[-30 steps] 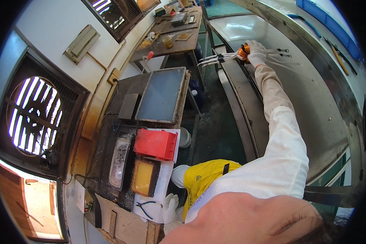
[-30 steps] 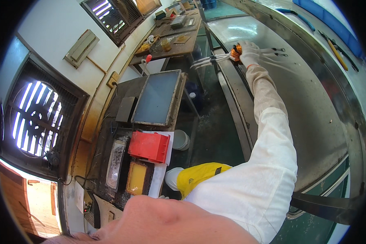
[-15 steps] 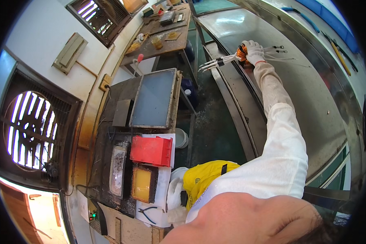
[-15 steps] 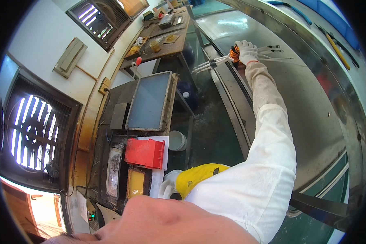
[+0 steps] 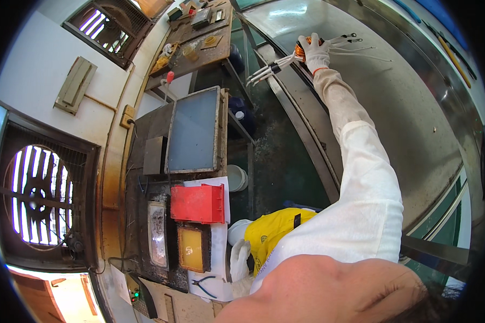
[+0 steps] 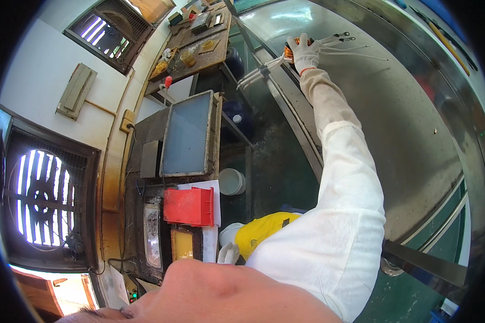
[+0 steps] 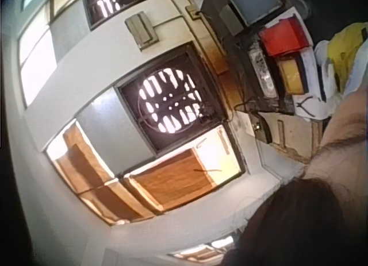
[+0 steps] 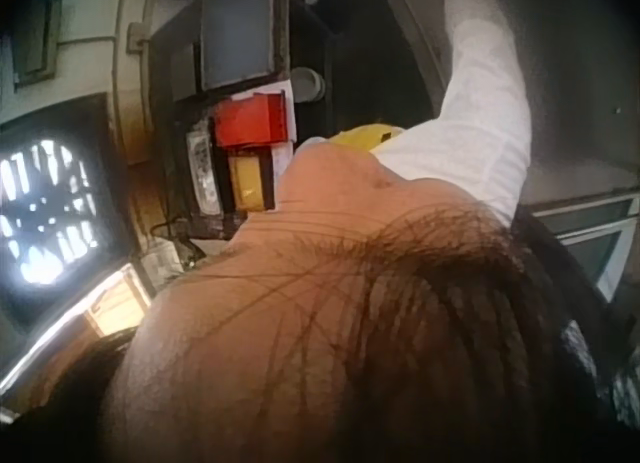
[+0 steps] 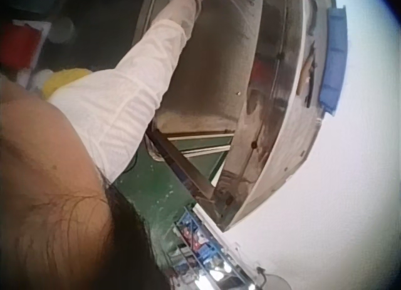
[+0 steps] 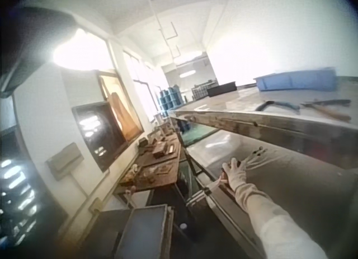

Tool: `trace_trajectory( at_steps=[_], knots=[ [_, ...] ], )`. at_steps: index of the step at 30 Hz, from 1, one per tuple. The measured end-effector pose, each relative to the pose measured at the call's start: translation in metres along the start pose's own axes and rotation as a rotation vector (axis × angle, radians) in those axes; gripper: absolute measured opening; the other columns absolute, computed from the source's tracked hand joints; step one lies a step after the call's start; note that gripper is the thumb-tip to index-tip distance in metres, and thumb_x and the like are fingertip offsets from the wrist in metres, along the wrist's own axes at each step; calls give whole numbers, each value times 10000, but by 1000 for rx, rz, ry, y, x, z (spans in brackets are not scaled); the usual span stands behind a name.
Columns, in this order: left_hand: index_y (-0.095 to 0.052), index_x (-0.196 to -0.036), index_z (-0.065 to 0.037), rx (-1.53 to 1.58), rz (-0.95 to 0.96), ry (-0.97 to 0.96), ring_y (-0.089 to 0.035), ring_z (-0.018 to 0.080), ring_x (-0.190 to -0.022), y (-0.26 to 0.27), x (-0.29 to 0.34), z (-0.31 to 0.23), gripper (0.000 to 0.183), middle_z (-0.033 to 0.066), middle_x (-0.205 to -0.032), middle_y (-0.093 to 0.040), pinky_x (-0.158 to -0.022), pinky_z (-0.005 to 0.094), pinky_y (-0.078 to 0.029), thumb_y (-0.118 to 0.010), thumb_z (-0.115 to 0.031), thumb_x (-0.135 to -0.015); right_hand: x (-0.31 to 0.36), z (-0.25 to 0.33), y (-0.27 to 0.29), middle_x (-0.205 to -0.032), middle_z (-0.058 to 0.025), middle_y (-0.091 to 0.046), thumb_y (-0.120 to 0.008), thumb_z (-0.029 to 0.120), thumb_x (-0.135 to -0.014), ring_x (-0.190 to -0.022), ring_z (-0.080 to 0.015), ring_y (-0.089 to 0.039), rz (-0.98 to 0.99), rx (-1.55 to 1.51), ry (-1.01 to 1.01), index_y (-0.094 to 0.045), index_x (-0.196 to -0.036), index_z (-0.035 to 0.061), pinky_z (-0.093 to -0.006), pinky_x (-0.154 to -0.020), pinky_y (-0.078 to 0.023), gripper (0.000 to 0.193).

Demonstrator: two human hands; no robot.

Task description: The recorder is tinning the ends of multiple thick copper wire leads attached to a toroidal inductor using a solder pot.

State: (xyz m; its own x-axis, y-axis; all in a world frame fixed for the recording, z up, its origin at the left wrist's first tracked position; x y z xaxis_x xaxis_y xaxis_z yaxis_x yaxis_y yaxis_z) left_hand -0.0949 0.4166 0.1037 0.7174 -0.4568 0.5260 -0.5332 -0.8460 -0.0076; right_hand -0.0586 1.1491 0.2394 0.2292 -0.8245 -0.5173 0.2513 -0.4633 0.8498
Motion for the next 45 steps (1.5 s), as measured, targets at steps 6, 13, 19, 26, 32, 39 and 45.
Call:
trace_trajectory(
  at_steps=[6, 13, 19, 26, 32, 39, 45],
  knots=[
    [-481, -1365, 33, 93, 1, 8, -550, 235, -1216, 4, 2, 23, 473, 166, -1291, -584, -1068, 347, -406, -575, -200, -965, -23, 12, -15, -1325, -81, -352, -612, 219, -914, -1152, -554, -417, 30, 40, -25, -427, -1293, 376, -600, -967, -412, 450],
    [-491, -1358, 34, 37, -18, 14, -550, 234, -1213, 3, 10, 11, 454, 171, -1301, -581, -1059, 332, -408, -558, -195, -972, 16, 16, 19, -1431, -99, -323, -704, 272, -833, -1229, -463, -435, -41, 6, -40, -386, -1371, 389, -529, -953, -467, 636],
    [-489, -1361, 40, -202, 41, -115, -517, 256, -1248, -5, -1, -26, 469, 196, -1350, -543, -1080, 328, -378, -572, -215, -977, 160, -14, 28, -1102, -101, -599, -738, 357, -807, -1052, -273, -607, 174, -71, -32, -527, -1200, 113, -419, -847, -530, 508],
    [-503, -1351, 21, -211, 225, -170, -513, 237, -1266, -38, 2, -52, 417, 175, -1338, -555, -1090, 315, -368, -559, -189, -995, 236, -57, 81, -944, -62, -619, -649, 240, -862, -896, -258, -651, 181, 81, 18, -604, -973, 120, -394, -720, -561, 170],
    [-505, -1355, 0, -271, 281, -104, -528, 232, -1250, -62, 16, -67, 398, 153, -1309, -572, -1079, 310, -379, -555, -160, -994, 233, -57, 85, -976, -44, -660, -577, 176, -899, -909, -209, -680, 239, 163, 10, -637, -1001, 137, -350, -718, -571, 125],
    [-503, -1364, -10, -279, 229, -95, -530, 229, -1255, -53, 17, -65, 408, 145, -1307, -573, -1075, 306, -385, -553, -180, -997, 226, -71, 73, -979, -72, -674, -582, 178, -889, -920, -239, -685, 229, 84, 41, -647, -982, 115, -375, -737, -575, 130],
    [-489, -1372, 4, -280, 240, -78, -510, 233, -1294, -58, 10, -52, 419, 160, -1337, -561, -1085, 295, -375, -537, -179, -998, 208, -80, 54, -1019, -75, -675, -574, 204, -914, -955, -256, -684, 268, 86, 18, -649, -1000, 122, -390, -752, -576, 141]
  ],
)
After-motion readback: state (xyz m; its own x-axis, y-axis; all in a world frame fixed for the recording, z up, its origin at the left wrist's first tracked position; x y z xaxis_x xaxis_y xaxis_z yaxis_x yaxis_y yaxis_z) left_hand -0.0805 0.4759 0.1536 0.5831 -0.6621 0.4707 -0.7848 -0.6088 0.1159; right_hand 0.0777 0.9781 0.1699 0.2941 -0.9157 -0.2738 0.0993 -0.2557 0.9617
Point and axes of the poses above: each hand's wrist, its own x-axis away from the middle knuckle, its own y-axis out of the back of the hand, z = x × y, the point moved 6 cm from there along -x, towards the middle knuckle
